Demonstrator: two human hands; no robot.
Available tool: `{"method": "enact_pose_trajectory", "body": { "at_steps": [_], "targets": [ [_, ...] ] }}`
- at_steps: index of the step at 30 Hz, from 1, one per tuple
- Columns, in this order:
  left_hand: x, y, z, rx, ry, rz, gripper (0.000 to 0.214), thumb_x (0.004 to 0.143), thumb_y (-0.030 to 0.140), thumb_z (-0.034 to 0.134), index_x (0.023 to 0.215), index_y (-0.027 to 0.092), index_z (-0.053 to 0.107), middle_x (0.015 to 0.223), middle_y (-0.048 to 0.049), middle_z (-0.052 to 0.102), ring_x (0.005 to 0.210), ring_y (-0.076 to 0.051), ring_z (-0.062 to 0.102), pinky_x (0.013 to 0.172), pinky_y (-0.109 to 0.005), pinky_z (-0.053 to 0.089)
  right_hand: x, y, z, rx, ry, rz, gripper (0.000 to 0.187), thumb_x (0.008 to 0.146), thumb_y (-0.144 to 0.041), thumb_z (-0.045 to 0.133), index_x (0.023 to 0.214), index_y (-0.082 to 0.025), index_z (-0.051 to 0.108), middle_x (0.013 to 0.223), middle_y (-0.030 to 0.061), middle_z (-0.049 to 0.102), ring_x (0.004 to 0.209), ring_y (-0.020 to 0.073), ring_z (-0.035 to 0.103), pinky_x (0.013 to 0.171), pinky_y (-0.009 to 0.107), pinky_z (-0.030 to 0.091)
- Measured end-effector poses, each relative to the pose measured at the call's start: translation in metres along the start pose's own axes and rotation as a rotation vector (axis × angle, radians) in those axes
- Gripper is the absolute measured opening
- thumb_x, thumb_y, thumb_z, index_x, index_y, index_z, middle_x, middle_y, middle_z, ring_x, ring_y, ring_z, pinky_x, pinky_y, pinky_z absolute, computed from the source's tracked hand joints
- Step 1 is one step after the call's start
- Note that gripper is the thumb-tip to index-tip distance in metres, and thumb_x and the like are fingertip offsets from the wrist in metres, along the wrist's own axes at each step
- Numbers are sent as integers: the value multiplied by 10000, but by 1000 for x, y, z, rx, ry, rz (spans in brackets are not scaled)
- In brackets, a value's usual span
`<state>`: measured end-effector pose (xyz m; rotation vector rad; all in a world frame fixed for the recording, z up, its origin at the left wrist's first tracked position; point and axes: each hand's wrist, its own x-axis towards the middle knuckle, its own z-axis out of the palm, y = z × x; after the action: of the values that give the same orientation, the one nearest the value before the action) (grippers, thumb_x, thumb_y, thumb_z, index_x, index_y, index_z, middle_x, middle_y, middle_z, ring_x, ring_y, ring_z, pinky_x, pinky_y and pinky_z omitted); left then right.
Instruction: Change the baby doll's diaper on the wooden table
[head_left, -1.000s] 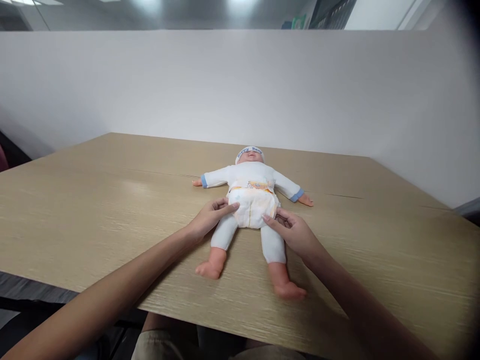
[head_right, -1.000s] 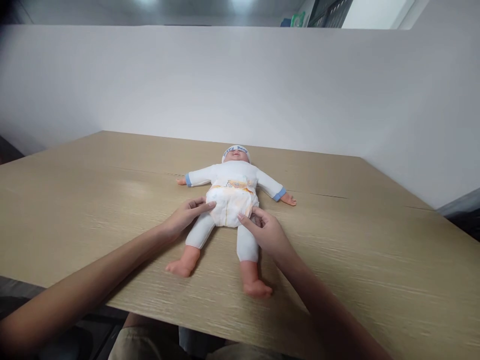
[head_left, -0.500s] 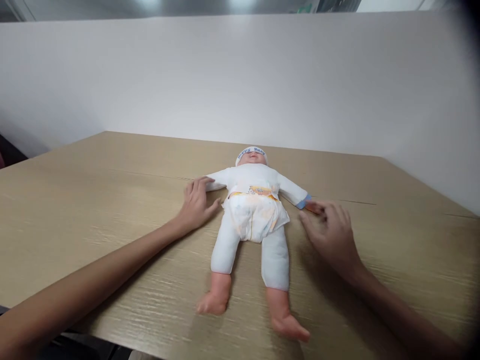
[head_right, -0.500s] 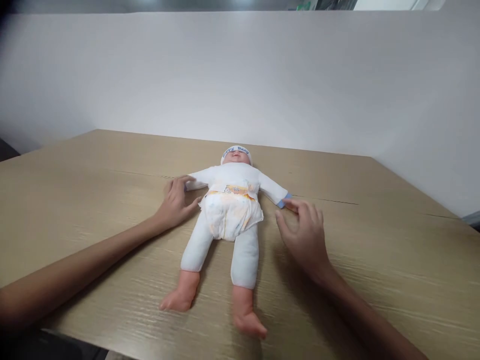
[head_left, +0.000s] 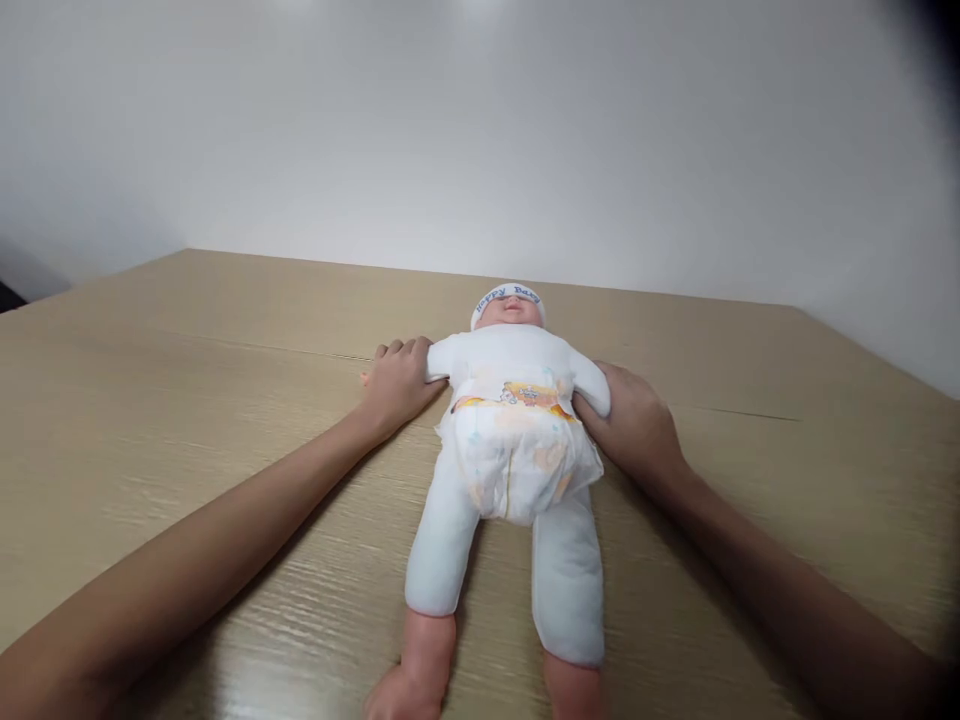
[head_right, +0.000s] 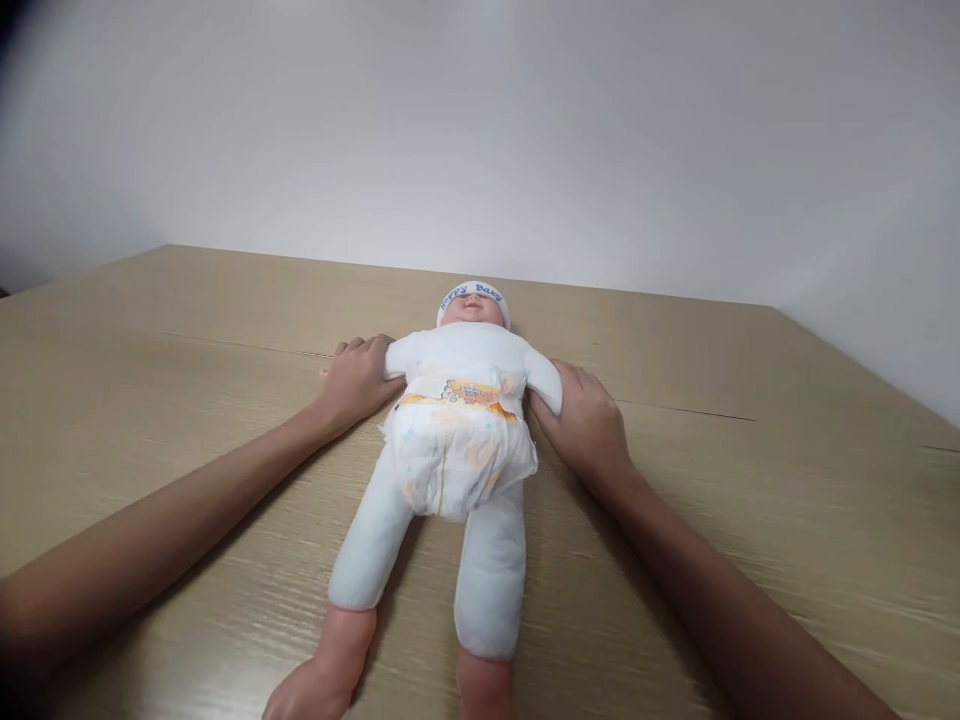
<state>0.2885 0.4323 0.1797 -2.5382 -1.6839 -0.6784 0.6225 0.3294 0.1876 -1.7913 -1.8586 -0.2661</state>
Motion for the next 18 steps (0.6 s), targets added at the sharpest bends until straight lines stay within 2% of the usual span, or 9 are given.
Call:
{"method": "enact_pose_trajectory", "body": {
  "at_steps": [4, 7, 9, 11, 14, 16, 18],
  "targets": [
    [-7, 18, -15, -165, -67, -124, 332, 883, 384, 702, 1132, 171, 647, 1087, -227, 762, 1136, -446, 669, 1009, -504, 411, -2, -22, -7, -42, -62, 79, 368, 1007, -396, 517, 1254, -180, 684, 1168, 185, 781, 1009, 345, 701, 775, 384, 461],
    [-28, 34, -38, -286, -109, -186, 291, 886, 406, 695, 1073, 190, 643, 1012, -202, 780, 981, -411, 722, 851, -430, 460, -9, -43, -22, -10, -144, 183, 340, 989, -371, 523, 1195, -161, 695, 1134, 204, 788, 947, 334, 714, 726, 363, 434],
    [-55, 43, -59, -380, -113, -190, 294, 912, 472, 678, 1051, 216, 636, 1024, -175, 793, 914, -382, 734, 753, -380, 448, -21, -54, -40, 46, -176, 214, 339, 957, -383, 565, 1187, -176, 702, 1143, 190, 800, 942, 328, 726, 713, 351, 442],
    [-95, 53, -84, -508, -94, -186, 320, 907, 523, 698, 1050, 245, 631, 1054, -140, 798, 921, -370, 733, 724, -355, 432, -42, -59, -64, 163, -196, 204, 375, 921, -400, 604, 1229, -208, 700, 1178, 150, 810, 970, 321, 737, 727, 342, 471],
    [-176, 70, -122, -611, -78, -168, 323, 866, 475, 752, 1079, 271, 621, 1010, -104, 786, 921, -372, 720, 725, -354, 423, -90, -64, -110, 405, -240, 201, 437, 877, -414, 629, 1268, -235, 701, 1153, 98, 821, 973, 319, 744, 769, 361, 517],
    [-239, 85, -140, -653, -138, -159, 376, 837, 440, 788, 1129, 289, 605, 1010, -92, 781, 924, -369, 721, 743, -371, 450, -129, -70, -143, 504, -271, 185, 434, 878, -429, 632, 1260, -240, 714, 1130, 81, 820, 950, 313, 743, 798, 382, 539],
    [-304, 99, -147, -762, -274, -149, 462, 819, 416, 819, 1206, 314, 588, 1069, -83, 789, 948, -350, 738, 770, -374, 504, -170, -80, -174, 569, -326, 144, 428, 918, -432, 633, 1301, -256, 708, 1218, 81, 803, 1009, 312, 739, 863, 406, 559]
  ]
}}
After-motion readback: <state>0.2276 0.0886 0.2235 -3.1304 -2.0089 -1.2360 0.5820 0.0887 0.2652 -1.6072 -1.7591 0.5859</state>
